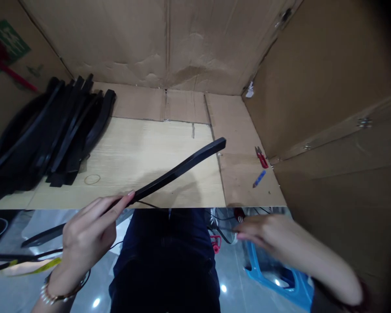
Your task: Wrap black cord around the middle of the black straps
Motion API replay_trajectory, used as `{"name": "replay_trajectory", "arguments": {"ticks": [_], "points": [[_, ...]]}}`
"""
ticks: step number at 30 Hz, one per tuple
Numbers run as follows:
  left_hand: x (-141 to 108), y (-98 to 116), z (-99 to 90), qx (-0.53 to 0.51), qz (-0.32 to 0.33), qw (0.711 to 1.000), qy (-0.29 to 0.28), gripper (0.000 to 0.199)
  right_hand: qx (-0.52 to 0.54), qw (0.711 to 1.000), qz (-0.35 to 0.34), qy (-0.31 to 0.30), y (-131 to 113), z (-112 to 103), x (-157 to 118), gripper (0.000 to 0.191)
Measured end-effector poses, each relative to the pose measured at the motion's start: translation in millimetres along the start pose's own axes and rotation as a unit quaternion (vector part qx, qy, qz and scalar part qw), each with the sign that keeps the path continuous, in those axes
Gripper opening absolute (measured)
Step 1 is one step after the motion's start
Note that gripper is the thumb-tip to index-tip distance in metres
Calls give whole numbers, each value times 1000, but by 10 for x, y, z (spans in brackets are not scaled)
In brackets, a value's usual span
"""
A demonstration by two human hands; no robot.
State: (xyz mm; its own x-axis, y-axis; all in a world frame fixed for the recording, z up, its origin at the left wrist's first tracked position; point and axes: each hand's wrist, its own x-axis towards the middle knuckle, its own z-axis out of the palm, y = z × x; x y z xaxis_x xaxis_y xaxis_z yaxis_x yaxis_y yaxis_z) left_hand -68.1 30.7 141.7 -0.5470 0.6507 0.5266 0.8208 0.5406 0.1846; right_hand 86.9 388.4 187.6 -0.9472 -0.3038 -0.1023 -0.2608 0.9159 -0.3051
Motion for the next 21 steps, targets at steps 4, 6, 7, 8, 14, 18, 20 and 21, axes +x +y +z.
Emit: {"name": "replay_trajectory", "arguments": {"ticks": [4,6,7,8,14,18,20,21], "points": [[191,66,38,-64,24,998,13,67,72,996,-24,-57,-410,252,231,19],[290,120,85,-93,45,995,-2,68,98,995,-14,9,-612,315,401,28],[334,152,108,-108,52,993,-16,69,112,992,5,63,-695,342,495,36],[370,184,130,-123,54,990,-29,70,129,985,29,115,-765,372,592,44],[426,298,182,-202,12,978,-55,72,439,841,140,286,-1002,626,1102,32],[400,297,197,-233,-18,970,-62,70,560,734,232,307,-1103,738,1260,23],[392,297,239,-237,-30,969,-59,69,588,699,258,315,-1115,760,1298,25],[388,301,269,-234,-38,970,-56,68,605,683,263,313,-1108,771,1311,28]]}}
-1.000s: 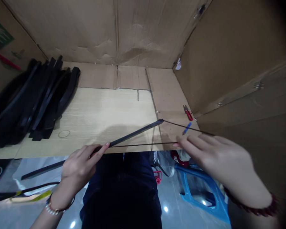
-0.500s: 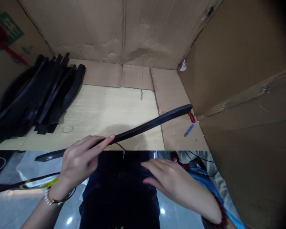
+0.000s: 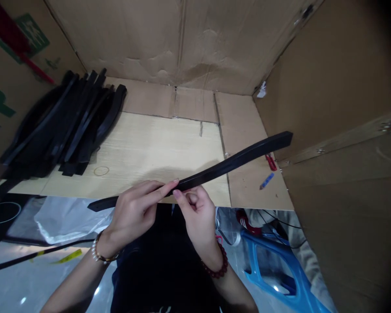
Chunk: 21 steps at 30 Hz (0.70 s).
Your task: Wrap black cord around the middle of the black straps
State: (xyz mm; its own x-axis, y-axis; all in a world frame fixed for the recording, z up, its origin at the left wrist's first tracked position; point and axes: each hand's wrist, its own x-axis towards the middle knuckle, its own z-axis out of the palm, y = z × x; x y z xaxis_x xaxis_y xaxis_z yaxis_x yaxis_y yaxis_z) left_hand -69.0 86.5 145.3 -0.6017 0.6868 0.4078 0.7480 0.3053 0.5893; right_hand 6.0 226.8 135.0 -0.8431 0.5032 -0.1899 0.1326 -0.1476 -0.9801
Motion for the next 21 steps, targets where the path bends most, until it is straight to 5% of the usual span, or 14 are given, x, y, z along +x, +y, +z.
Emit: {"name": "replay_trajectory", "arguments": {"ticks": [6,13,16,19,20,21], "points": [[-48,-43,199,26,-57,997,34,54,107,988,82,-78,202,-76,46,39],[4,24,219,-38,-56,998,4,47,72,997,-21,25,324,-73,-30,38],[-74,197,293,-11,-55,993,105,51,85,993,-55,59,270,-16,11,35],[-278,423,507,-136,-94,943,289,37,98,989,-71,89,200,29,69,37],[-336,476,595,-250,-99,914,304,29,105,988,-68,92,173,40,85,39],[-371,508,679,-368,-138,885,251,22,116,987,-62,90,146,50,96,40]]}}
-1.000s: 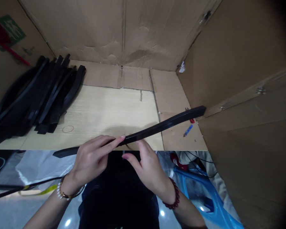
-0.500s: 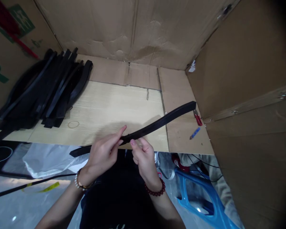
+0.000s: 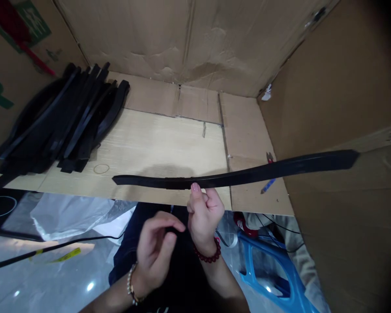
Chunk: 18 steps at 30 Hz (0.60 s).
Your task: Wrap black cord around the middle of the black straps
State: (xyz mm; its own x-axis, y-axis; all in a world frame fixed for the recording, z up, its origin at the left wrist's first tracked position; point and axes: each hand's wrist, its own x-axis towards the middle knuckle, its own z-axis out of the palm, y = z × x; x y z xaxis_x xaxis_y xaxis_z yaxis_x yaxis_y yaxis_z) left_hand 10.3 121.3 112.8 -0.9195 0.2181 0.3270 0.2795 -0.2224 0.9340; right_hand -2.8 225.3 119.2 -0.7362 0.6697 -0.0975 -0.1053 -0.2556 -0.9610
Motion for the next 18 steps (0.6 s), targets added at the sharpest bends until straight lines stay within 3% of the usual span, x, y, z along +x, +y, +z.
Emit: {"name": "replay_trajectory", "arguments": {"ticks": [1,3,5,10,14,18], "points": [[-31,-47,42,-82,-100,991,-25,21,14,1000,11,-5,-25,16,9,42],[34,-134,93,-204,-176,962,-40,42,53,998,33,-21,-74,43,19,43],[223,-175,100,-259,-168,950,-49,53,90,994,49,-45,-116,64,18,42],[638,-91,105,-269,-187,944,-47,32,135,987,55,-62,-172,101,-10,40],[678,-76,174,-205,-163,965,12,25,118,992,36,-31,-201,122,-31,45],[681,-95,212,-154,-153,976,19,17,110,992,56,-26,-229,111,-29,41]]}}
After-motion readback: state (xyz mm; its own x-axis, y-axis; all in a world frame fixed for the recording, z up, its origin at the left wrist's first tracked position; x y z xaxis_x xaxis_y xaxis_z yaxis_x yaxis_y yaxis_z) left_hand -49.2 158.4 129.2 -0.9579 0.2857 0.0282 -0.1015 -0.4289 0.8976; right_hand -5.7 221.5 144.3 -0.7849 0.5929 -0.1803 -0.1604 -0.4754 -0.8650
